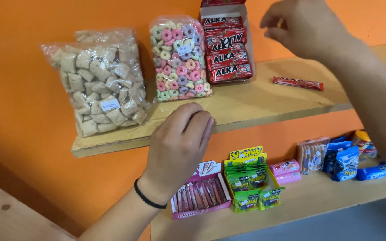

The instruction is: The person wipes a wooden shelf with a blue cloth, then picks up bags of snacks and boxes of candy from a glass counter. They place the items on the shelf, arranging them neatly and opening the boxes to display the contents.

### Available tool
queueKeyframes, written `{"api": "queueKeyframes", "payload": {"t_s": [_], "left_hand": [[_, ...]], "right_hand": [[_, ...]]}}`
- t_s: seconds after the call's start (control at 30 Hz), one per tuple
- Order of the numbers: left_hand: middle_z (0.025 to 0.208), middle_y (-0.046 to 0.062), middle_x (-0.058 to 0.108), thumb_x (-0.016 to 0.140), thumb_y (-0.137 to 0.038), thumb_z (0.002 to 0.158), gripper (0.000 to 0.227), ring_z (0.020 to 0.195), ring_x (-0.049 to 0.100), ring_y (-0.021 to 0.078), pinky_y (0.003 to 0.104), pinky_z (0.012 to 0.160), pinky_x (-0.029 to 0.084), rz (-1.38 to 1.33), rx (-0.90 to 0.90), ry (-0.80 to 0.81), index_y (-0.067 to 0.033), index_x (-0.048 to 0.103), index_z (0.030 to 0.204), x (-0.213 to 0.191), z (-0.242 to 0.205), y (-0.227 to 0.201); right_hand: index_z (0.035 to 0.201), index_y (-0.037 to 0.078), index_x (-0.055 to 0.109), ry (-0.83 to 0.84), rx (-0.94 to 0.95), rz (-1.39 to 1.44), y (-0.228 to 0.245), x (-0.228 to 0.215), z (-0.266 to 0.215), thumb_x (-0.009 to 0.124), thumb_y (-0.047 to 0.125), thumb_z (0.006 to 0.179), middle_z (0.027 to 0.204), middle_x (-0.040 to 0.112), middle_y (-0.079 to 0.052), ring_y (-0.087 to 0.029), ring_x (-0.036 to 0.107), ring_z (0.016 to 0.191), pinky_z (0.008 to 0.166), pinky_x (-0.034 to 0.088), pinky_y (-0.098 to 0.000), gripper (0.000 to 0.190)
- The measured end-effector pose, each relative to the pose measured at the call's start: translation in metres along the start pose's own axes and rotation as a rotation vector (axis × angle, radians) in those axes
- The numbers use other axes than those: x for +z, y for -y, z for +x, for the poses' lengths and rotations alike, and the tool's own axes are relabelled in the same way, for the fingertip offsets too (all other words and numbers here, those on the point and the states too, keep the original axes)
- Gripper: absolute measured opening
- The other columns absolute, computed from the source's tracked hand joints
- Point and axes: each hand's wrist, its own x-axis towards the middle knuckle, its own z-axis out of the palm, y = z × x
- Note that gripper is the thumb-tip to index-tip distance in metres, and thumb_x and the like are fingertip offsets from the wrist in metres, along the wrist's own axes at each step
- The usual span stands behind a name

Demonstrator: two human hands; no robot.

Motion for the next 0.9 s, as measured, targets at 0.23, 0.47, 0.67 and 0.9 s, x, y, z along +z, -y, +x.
{"api": "queueKeyframes", "payload": {"t_s": [0.23,0.47,0.67,0.9], "left_hand": [[0.086,0.011,0.056,0.061,0.003,0.090,0.008,0.072,0.056,0.0223,0.030,0.056,0.047,0.014,0.019,-0.016,0.0006,0.058,0.083,0.002,0.003,-0.001],[0.089,0.010,0.057,0.061,0.000,0.091,0.007,0.072,0.057,0.0229,0.031,0.058,0.048,0.015,0.000,-0.013,-0.0004,0.059,0.085,0.004,0.000,0.000],[0.087,0.010,0.056,0.060,0.001,0.092,0.009,0.072,0.056,0.0221,0.030,0.058,0.048,0.021,0.016,-0.016,0.0001,0.058,0.083,0.003,0.000,0.000],[0.089,0.009,0.055,0.061,0.001,0.091,0.006,0.071,0.055,0.0216,0.030,0.058,0.048,0.028,-0.002,-0.008,-0.0011,0.059,0.085,0.002,-0.002,0.000]], "right_hand": [[0.123,0.027,0.064,0.893,0.658,0.010,0.031,-0.051,-0.037,0.065,0.040,0.081,0.118,0.070,0.001,-0.023,0.064,0.108,0.088,0.045,-0.0358,0.044],[0.113,0.024,0.069,0.765,0.499,0.014,0.015,-0.032,-0.047,0.063,0.032,0.080,0.100,0.075,-0.001,-0.021,0.068,0.093,0.081,0.048,-0.0352,0.035],[0.107,0.009,0.071,0.155,-0.079,0.216,0.024,-0.020,-0.051,0.079,0.018,0.078,0.101,0.070,-0.007,-0.021,0.064,0.091,0.077,0.048,-0.0337,0.032],[0.105,0.011,0.069,0.127,-0.210,0.171,0.068,0.009,-0.030,0.076,0.031,0.081,0.099,0.069,-0.009,-0.030,0.062,0.092,0.073,0.048,-0.0423,0.032]]}}
